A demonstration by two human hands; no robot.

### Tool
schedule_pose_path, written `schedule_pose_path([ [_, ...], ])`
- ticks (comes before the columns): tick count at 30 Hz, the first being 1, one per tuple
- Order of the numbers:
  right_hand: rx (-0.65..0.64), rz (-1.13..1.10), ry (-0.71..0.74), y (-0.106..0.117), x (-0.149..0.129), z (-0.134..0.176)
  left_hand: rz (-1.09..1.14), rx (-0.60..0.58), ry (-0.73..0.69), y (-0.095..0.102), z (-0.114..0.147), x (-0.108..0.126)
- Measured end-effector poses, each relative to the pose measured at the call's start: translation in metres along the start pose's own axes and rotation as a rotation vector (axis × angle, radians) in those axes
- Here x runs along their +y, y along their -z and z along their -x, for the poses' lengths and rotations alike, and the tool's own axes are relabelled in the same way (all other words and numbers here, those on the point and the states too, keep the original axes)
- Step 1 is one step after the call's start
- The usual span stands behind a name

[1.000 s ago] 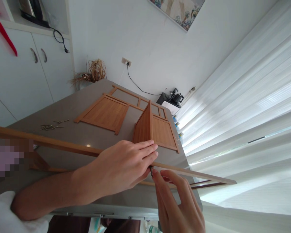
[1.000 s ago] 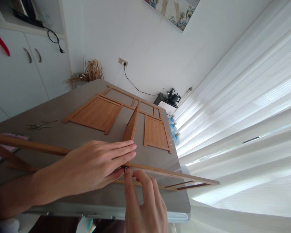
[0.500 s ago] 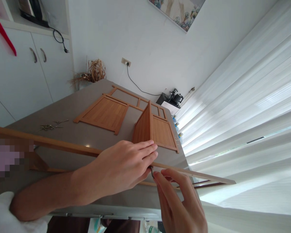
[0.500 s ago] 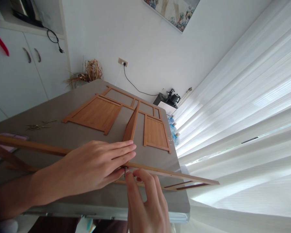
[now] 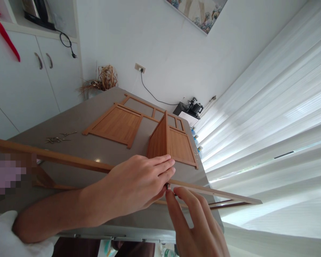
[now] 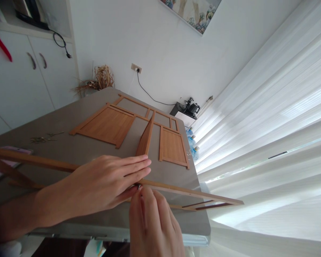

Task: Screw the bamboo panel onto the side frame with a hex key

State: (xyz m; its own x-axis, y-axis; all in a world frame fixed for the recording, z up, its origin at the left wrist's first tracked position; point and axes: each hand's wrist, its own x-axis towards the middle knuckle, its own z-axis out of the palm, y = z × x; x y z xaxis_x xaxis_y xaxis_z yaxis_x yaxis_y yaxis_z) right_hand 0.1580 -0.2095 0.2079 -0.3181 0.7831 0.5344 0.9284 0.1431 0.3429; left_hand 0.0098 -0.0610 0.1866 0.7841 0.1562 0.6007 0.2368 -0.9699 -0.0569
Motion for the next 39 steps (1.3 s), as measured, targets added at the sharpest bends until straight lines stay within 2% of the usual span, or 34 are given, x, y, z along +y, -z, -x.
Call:
schedule_pose_path([
  [4,-0.018,0.031,0.037,0.001,-0.002,-0.004,-0.001,0.005,-0.002,0.002,0.0,0.0],
  [9,0.035,0.043,0.057,-0.001,-0.007,-0.006,-0.01,0.005,-0.015,0.003,0.001,0.0],
  [14,-0.001,0.03,0.102,0.001,-0.001,-0.009,-0.017,0.019,-0.022,0.002,0.0,0.0],
  [19,-0.034,0.028,0.063,0.003,0.001,-0.005,-0.01,0.015,-0.008,0.001,-0.001,0.0],
  [26,-0.015,-0.022,0.06,-0.001,0.004,0.004,-0.018,0.016,-0.014,0.0,0.001,0.0],
  [34,-0.087,-0.002,0.125,0.01,0.008,-0.006,-0.017,0.025,-0.012,-0.001,0.002,0.0],
  [39,-0.084,0.023,0.094,0.01,0.003,-0.009,-0.018,0.025,-0.017,-0.001,0.001,0.0],
])
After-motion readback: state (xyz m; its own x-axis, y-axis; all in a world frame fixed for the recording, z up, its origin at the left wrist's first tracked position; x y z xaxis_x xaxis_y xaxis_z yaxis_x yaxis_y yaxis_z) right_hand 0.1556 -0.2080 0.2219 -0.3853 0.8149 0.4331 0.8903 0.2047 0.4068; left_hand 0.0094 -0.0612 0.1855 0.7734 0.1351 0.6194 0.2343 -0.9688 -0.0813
